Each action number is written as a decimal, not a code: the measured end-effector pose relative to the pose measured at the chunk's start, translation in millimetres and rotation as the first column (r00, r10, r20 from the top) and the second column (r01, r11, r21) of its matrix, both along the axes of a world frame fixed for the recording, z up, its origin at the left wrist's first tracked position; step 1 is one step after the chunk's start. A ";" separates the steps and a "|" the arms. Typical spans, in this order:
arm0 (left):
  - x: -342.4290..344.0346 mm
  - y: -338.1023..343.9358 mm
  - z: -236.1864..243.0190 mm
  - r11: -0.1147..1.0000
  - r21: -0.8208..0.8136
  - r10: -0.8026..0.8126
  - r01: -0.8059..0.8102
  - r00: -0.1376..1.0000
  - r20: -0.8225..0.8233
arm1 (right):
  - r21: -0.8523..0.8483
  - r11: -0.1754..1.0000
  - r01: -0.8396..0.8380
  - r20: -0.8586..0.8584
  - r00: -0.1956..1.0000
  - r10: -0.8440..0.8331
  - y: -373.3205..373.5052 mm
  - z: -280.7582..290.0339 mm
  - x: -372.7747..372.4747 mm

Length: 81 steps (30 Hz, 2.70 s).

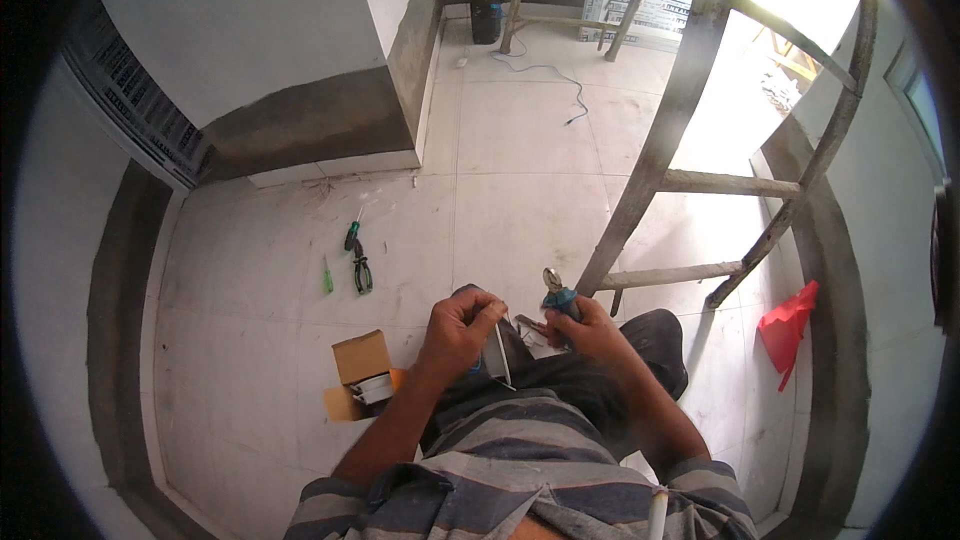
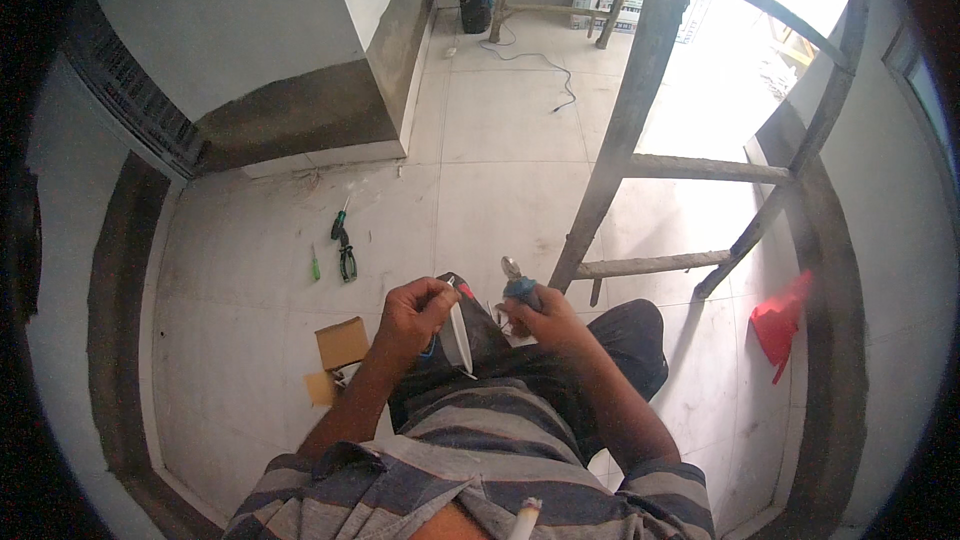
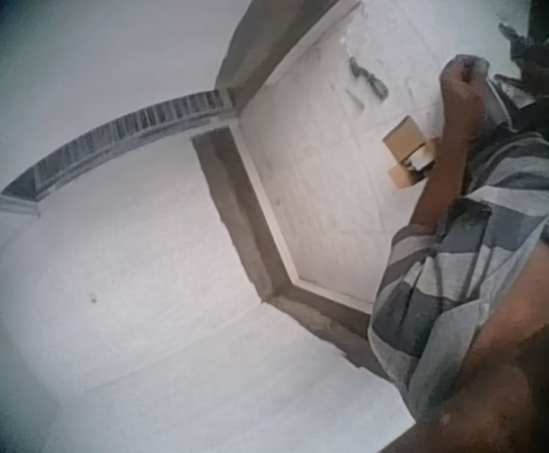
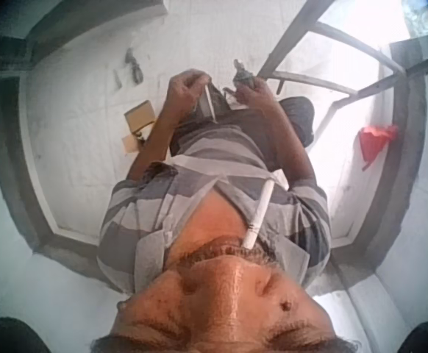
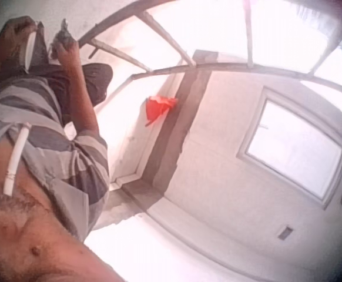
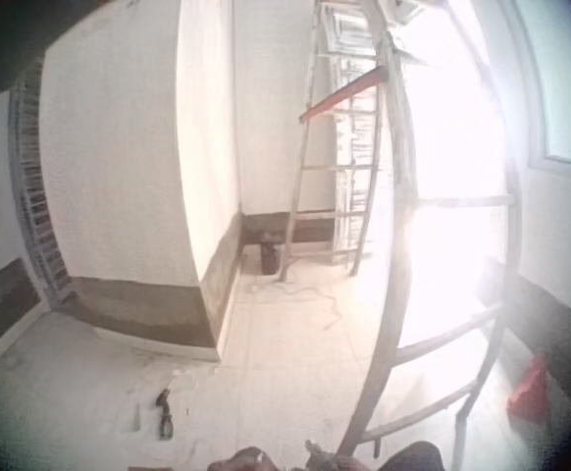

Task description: The person sits on the floor and uses a utility knife and pliers to strip and prepare wires on a white ceiling light fixture. After preparing the wires, the person stands and climbs a ladder to position the fixture against the ceiling.

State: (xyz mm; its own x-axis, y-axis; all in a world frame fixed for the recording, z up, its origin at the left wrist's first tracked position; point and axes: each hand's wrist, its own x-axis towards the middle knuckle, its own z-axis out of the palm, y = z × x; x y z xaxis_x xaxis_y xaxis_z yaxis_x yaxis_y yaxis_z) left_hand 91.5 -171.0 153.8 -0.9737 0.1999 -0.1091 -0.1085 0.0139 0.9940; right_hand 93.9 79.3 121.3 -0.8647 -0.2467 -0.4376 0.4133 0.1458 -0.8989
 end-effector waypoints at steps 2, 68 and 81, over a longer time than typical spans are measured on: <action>-4.0 -1.2 5.0 0.996 0.076 0.042 -0.053 0.989 0.140 | -0.012 0.998 0.055 -0.179 0.982 -0.057 -2.5 0.6 6.6; 1.9 34.8 19.9 0.992 -0.024 0.121 -0.122 0.992 -0.041 | 0.534 0.842 0.076 -0.638 0.690 0.342 -12.1 25.7 -0.1; -37.8 -31.3 -4.2 0.997 0.078 -0.022 0.019 0.999 0.031 | 0.619 0.785 -0.007 -0.571 0.683 0.456 -71.0 11.3 -44.3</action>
State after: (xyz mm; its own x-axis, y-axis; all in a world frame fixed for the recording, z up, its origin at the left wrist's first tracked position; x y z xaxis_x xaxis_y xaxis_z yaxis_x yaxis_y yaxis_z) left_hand 53.7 -202.3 149.6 -0.9656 0.2289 -0.1233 -0.1406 -0.0609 0.9882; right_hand 49.7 8.4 132.6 -0.9083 -0.4050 0.1047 -0.3755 0.6791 -0.6307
